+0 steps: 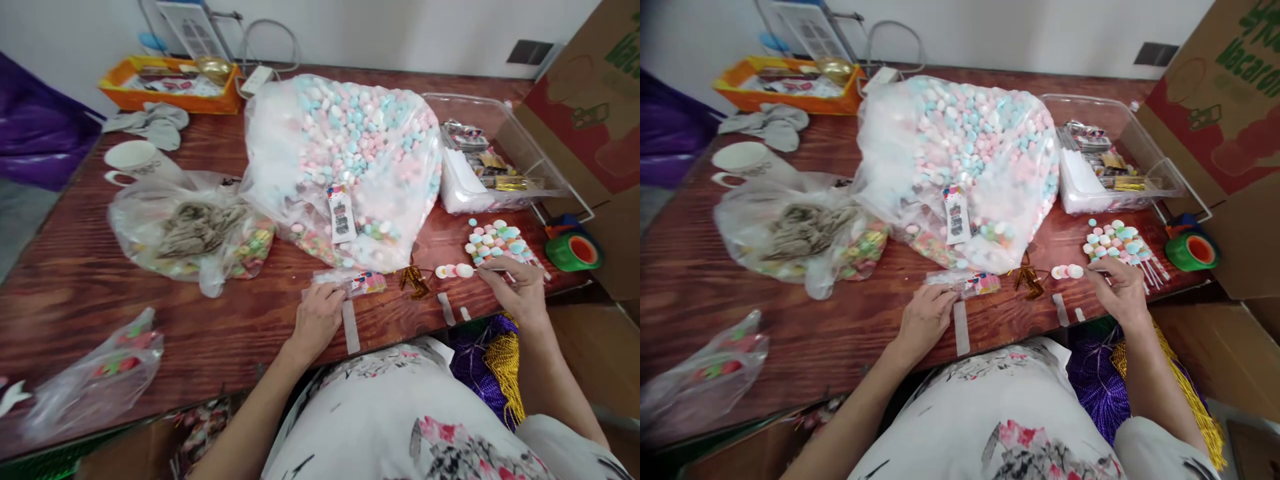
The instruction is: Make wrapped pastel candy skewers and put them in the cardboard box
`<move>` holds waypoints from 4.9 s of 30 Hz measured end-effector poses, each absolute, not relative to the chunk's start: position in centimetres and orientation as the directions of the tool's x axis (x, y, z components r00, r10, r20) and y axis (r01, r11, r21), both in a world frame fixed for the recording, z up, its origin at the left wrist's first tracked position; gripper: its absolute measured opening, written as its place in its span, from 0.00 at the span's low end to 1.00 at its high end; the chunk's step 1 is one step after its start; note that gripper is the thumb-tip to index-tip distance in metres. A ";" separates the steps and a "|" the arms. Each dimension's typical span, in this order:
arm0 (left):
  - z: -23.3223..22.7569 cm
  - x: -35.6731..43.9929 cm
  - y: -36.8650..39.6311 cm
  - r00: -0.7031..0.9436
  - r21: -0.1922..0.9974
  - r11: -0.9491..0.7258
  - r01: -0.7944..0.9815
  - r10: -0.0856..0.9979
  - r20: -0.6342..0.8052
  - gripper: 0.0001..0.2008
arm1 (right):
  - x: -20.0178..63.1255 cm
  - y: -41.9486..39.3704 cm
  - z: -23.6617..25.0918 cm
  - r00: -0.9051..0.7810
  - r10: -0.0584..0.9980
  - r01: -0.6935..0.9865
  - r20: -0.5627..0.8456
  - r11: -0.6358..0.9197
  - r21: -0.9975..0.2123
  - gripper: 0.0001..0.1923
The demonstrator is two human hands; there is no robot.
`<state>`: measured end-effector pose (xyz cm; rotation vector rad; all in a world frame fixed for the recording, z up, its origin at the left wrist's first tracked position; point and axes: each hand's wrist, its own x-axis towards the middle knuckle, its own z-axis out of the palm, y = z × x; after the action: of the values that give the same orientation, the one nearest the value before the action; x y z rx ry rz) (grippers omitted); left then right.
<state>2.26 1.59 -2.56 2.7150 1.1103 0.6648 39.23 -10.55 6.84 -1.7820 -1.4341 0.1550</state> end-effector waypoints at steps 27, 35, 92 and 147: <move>-1.1 1.6 1.5 0.280 0.890 -0.354 0.287 0.920 0.275 0.13 | 27.0 -5.9 7.9 0.648 0.697 -0.062 0.308 0.451 -0.890 0.04; -0.9 1.5 0.5 0.260 0.893 -0.394 0.218 0.905 0.336 0.12 | 24.9 -4.4 6.5 0.473 0.812 -0.067 0.342 0.420 -0.905 0.01; 0.2 1.5 -0.4 0.502 0.620 -0.764 0.179 0.613 0.610 0.03 | 27.8 -5.1 7.0 0.259 0.938 -0.145 0.231 0.274 -0.951 0.07; 2.6 5.0 -1.9 0.706 0.995 0.006 0.100 0.705 -0.075 0.23 | 24.7 -2.6 6.9 -0.257 0.912 0.007 0.319 0.332 -0.943 0.08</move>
<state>4.98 -1.90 2.65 1.5149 0.6902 0.5374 24.74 -2.62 6.86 -0.8587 -1.5703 1.1064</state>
